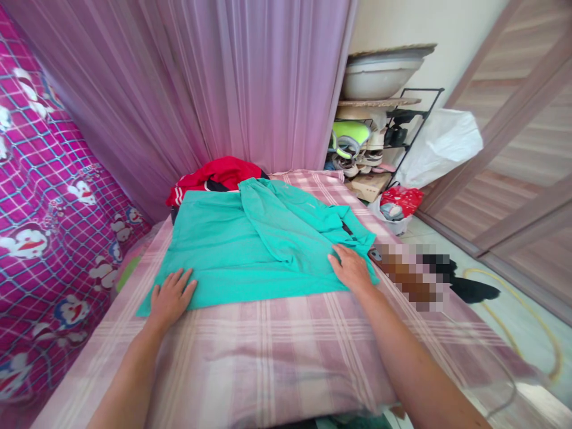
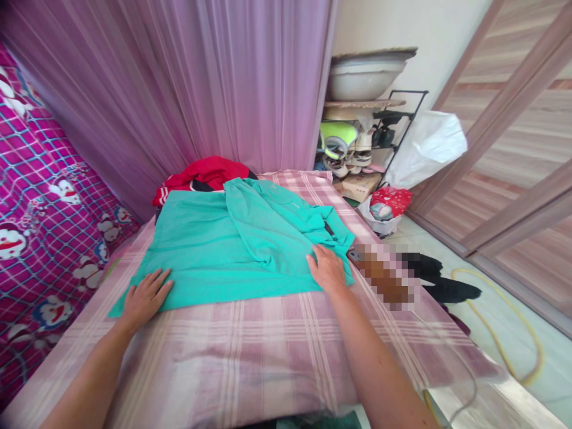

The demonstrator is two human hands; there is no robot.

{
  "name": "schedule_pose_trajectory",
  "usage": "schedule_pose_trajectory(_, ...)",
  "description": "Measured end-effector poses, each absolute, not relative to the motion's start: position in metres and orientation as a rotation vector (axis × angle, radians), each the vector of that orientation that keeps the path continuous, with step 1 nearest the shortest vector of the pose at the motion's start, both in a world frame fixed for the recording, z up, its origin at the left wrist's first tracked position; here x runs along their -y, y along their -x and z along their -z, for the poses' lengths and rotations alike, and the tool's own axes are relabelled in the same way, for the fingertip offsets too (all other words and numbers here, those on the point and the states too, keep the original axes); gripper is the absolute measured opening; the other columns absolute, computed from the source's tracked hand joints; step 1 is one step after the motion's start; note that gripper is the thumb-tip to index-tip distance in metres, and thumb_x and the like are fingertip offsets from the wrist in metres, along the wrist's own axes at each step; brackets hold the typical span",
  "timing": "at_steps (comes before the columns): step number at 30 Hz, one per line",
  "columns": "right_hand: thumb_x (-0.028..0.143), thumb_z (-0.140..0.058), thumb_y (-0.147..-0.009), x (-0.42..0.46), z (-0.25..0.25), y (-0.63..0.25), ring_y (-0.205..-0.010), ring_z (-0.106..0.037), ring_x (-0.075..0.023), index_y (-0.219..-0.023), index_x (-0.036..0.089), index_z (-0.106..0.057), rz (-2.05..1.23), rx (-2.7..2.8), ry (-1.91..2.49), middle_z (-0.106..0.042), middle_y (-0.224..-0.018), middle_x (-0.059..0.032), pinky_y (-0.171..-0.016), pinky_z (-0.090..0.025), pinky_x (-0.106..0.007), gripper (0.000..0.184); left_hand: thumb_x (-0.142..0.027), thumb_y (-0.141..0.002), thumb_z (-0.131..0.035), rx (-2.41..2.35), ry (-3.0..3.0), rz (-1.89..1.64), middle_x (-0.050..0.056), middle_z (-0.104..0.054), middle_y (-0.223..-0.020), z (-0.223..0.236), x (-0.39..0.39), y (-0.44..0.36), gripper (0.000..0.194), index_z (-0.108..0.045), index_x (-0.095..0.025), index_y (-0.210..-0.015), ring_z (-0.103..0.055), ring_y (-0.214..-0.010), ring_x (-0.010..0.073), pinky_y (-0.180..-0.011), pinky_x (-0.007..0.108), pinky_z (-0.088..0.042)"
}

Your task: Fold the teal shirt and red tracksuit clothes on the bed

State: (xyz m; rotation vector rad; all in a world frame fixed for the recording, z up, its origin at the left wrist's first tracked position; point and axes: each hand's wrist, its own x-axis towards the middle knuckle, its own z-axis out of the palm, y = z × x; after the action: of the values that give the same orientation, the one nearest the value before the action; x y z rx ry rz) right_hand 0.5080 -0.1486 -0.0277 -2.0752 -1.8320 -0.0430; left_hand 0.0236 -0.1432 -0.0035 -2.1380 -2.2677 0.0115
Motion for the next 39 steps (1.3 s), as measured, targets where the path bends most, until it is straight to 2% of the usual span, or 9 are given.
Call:
schedule_pose_trajectory(4, 0.036, -0.043, -0.094, 0.144, 0.024, -0.511, -0.121, -0.057, -0.0300, -0.132, 0.016, -0.061, 0.020, 1.842, 2.075, -0.063, -0.133, -0.0140, -0.101, -0.044, -0.044, 0.046, -0.037, -0.096, -0.032, 2.257, 2.130, -0.026, 0.008, -0.044, -0.153, 0.001, 0.143, -0.023, 0.053, -0.047, -0.026, -0.145, -0.039, -0.141, 0.0284, -0.112, 0.056, -0.032)
schedule_pose_trajectory(11, 0.035, -0.046, -0.092, 0.135, -0.007, -0.497, -0.117, -0.060, -0.0291, -0.127, 0.020, -0.065, -0.098, 1.744, 1.933, -0.066, -0.128, -0.0107, -0.102, -0.044, -0.043, 0.043, -0.038, -0.096, -0.034, 2.109, 2.085, 0.155, 0.013, -0.043, -0.153, -0.016, 0.145, -0.050, 0.052, -0.054, -0.019, -0.140, -0.037, -0.142, 0.0326, -0.113, 0.059, -0.028)
schedule_pose_trajectory(16, 0.038, -0.049, -0.091, 0.120, -0.017, -0.479, -0.097, -0.069, -0.0249, -0.118, 0.021, -0.069, -0.856, 1.415, 1.630, -0.073, -0.113, -0.0092, -0.087, -0.055, -0.040, 0.037, -0.043, -0.096, -0.039, 1.937, 2.282, 0.235, 0.011, -0.047, -0.151, -0.015, 0.134, -0.099, 0.051, -0.052, -0.023, -0.141, -0.037, -0.142, 0.0316, -0.115, 0.059, -0.025)
schedule_pose_trajectory(19, 0.044, -0.053, -0.091, 0.113, -0.007, -0.479, -0.103, -0.069, -0.0252, -0.120, 0.022, -0.066, -1.279, 1.196, 1.330, -0.070, -0.121, -0.0119, -0.083, -0.058, -0.040, 0.039, -0.045, -0.096, -0.041, 1.880, 2.385, 0.204, 0.010, -0.044, -0.153, -0.002, 0.131, -0.122, 0.052, -0.049, -0.026, -0.144, -0.037, -0.143, 0.0304, -0.115, 0.058, -0.026)
schedule_pose_trajectory(26, 0.034, -0.013, -0.102, 0.102, 0.001, -0.503, -0.124, -0.059, -0.0219, -0.144, 0.024, -0.044, -1.344, 0.979, 1.260, -0.057, -0.139, -0.0163, -0.094, -0.054, -0.046, 0.054, -0.044, -0.097, -0.041, 1.889, 2.389, 0.136, 0.010, -0.042, -0.154, 0.011, 0.132, -0.128, 0.052, -0.047, -0.026, -0.146, -0.038, -0.142, 0.0288, -0.115, 0.056, -0.028)
schedule_pose_trajectory(30, 0.041, -0.024, -0.102, 0.093, -0.011, -0.483, -0.120, -0.061, -0.0219, -0.139, 0.023, -0.050, -1.505, 1.123, 1.167, -0.058, -0.139, -0.0153, -0.094, -0.054, -0.044, 0.048, -0.044, -0.096, -0.042, 1.868, 2.385, 0.127, 0.010, -0.043, -0.153, 0.011, 0.131, -0.126, 0.052, -0.048, -0.026, -0.145, -0.039, -0.141, 0.0293, -0.115, 0.056, -0.029)
schedule_pose_trajectory(33, 0.044, -0.053, -0.094, 0.072, -0.020, -0.460, -0.108, -0.068, -0.0235, -0.122, 0.019, -0.062, -1.704, 1.161, 1.183, -0.063, -0.131, -0.0167, -0.091, -0.056, -0.042, 0.038, -0.045, -0.096, -0.042, 1.848, 2.374, 0.164, 0.010, -0.044, -0.153, 0.015, 0.131, -0.125, 0.052, -0.048, -0.027, -0.145, -0.040, -0.141, 0.0292, -0.115, 0.056, -0.030)
schedule_pose_trajectory(35, 0.039, -0.064, -0.089, 0.052, -0.025, -0.449, -0.102, -0.069, -0.0220, -0.115, 0.019, -0.064, -1.667, 1.156, 1.275, -0.063, -0.131, -0.0155, -0.087, -0.058, -0.038, 0.033, -0.045, -0.096, -0.042, 1.839, 2.370, 0.183, 0.009, -0.045, -0.152, 0.018, 0.132, -0.124, 0.052, -0.049, -0.028, -0.144, -0.041, -0.140, 0.0290, -0.114, 0.055, -0.030)
schedule_pose_trajectory(39, 0.030, -0.057, -0.093, 0.014, -0.035, -0.437, -0.098, -0.069, -0.0163, -0.113, 0.020, -0.065, -1.422, 1.187, 1.427, -0.064, -0.131, -0.0112, -0.070, -0.057, -0.023, 0.023, -0.045, -0.094, -0.046, 1.847, 2.382, 0.193, 0.009, -0.048, -0.150, 0.016, 0.131, -0.122, 0.050, -0.053, -0.029, -0.141, -0.044, -0.138, 0.0290, -0.113, 0.055, -0.034)
